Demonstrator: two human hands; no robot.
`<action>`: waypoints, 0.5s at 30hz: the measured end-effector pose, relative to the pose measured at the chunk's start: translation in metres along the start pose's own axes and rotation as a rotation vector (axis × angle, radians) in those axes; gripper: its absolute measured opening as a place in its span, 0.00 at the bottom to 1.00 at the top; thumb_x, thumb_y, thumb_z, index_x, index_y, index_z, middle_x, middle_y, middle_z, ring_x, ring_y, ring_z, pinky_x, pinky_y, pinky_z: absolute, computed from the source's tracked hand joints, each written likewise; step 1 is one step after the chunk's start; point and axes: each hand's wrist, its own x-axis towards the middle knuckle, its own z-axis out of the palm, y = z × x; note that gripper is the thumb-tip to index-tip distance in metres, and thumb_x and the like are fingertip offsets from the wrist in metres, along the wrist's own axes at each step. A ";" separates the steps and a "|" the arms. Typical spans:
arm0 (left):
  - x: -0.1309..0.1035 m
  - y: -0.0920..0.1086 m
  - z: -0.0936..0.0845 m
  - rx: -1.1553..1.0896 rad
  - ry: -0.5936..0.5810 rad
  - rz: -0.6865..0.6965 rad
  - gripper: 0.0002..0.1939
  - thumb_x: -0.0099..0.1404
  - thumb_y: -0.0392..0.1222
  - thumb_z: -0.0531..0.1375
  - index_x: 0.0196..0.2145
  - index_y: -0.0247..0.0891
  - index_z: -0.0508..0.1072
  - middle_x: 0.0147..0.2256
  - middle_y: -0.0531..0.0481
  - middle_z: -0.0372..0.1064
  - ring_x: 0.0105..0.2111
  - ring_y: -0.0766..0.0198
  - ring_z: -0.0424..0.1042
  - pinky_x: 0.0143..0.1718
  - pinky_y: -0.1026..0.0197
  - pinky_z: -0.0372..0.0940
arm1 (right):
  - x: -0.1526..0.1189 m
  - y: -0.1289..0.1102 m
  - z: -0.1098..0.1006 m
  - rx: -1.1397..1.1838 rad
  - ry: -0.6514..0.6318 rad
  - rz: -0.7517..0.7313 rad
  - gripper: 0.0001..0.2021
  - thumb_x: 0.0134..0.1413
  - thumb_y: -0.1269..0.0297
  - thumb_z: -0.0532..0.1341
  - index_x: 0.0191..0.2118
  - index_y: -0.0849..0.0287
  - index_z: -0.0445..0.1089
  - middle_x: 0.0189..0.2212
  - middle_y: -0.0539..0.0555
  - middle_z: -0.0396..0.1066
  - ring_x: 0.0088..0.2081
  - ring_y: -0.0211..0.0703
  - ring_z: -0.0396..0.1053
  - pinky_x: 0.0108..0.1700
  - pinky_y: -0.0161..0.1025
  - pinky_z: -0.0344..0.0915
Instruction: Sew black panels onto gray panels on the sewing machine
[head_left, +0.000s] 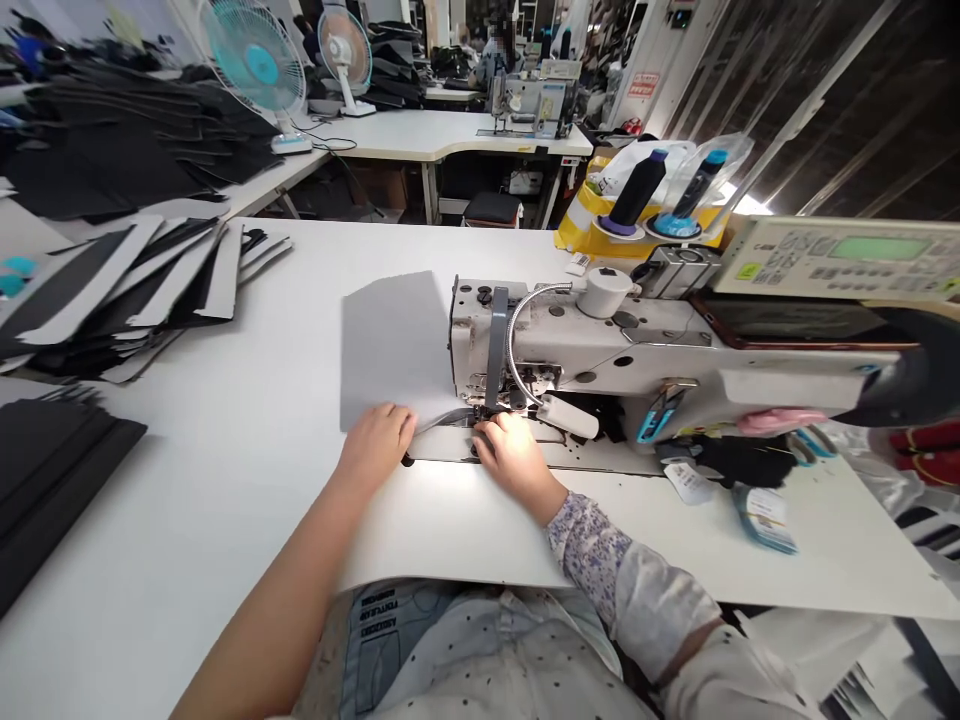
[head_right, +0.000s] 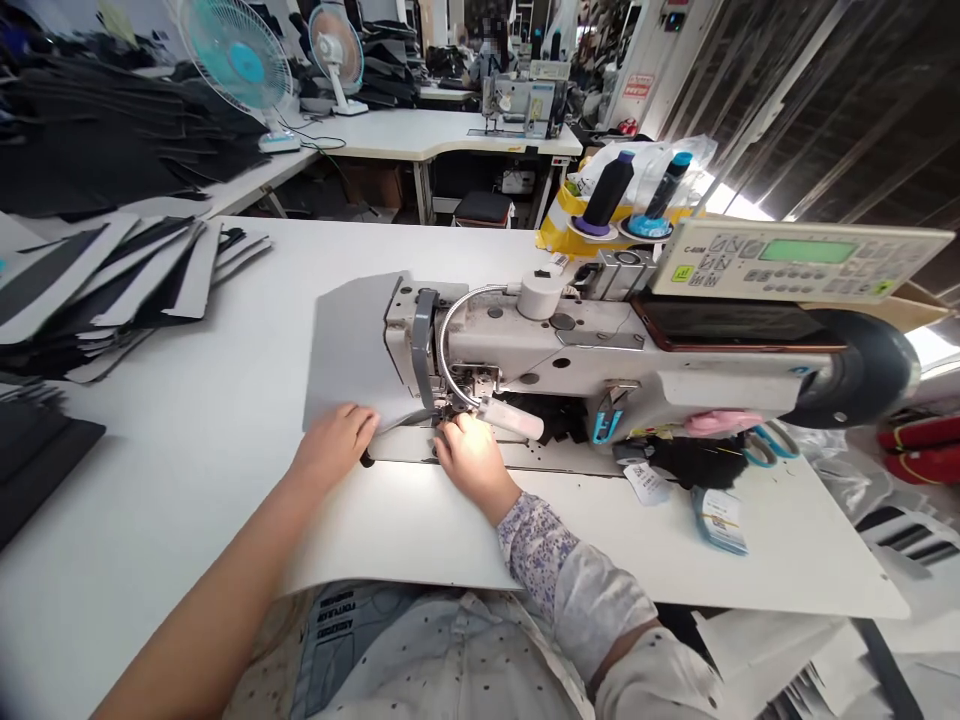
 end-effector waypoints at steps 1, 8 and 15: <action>-0.014 0.007 -0.003 -0.022 -0.065 0.016 0.18 0.71 0.45 0.45 0.36 0.39 0.73 0.33 0.46 0.70 0.33 0.59 0.70 0.34 0.59 0.63 | 0.000 -0.001 -0.001 0.006 0.010 -0.005 0.10 0.63 0.62 0.56 0.41 0.60 0.72 0.35 0.56 0.69 0.41 0.46 0.65 0.45 0.41 0.60; -0.050 0.072 0.003 -0.105 -0.127 0.244 0.12 0.71 0.41 0.47 0.40 0.41 0.71 0.35 0.48 0.70 0.35 0.59 0.70 0.36 0.58 0.63 | -0.002 -0.009 -0.003 -0.078 -0.029 0.018 0.14 0.56 0.57 0.62 0.23 0.59 0.66 0.23 0.51 0.66 0.30 0.42 0.63 0.36 0.39 0.55; -0.001 0.075 0.027 -0.099 0.077 0.237 0.18 0.66 0.35 0.52 0.53 0.42 0.67 0.49 0.45 0.68 0.46 0.55 0.66 0.49 0.54 0.62 | -0.005 -0.005 0.006 -0.133 0.020 -0.046 0.11 0.57 0.65 0.58 0.24 0.59 0.67 0.23 0.52 0.67 0.29 0.41 0.63 0.35 0.38 0.54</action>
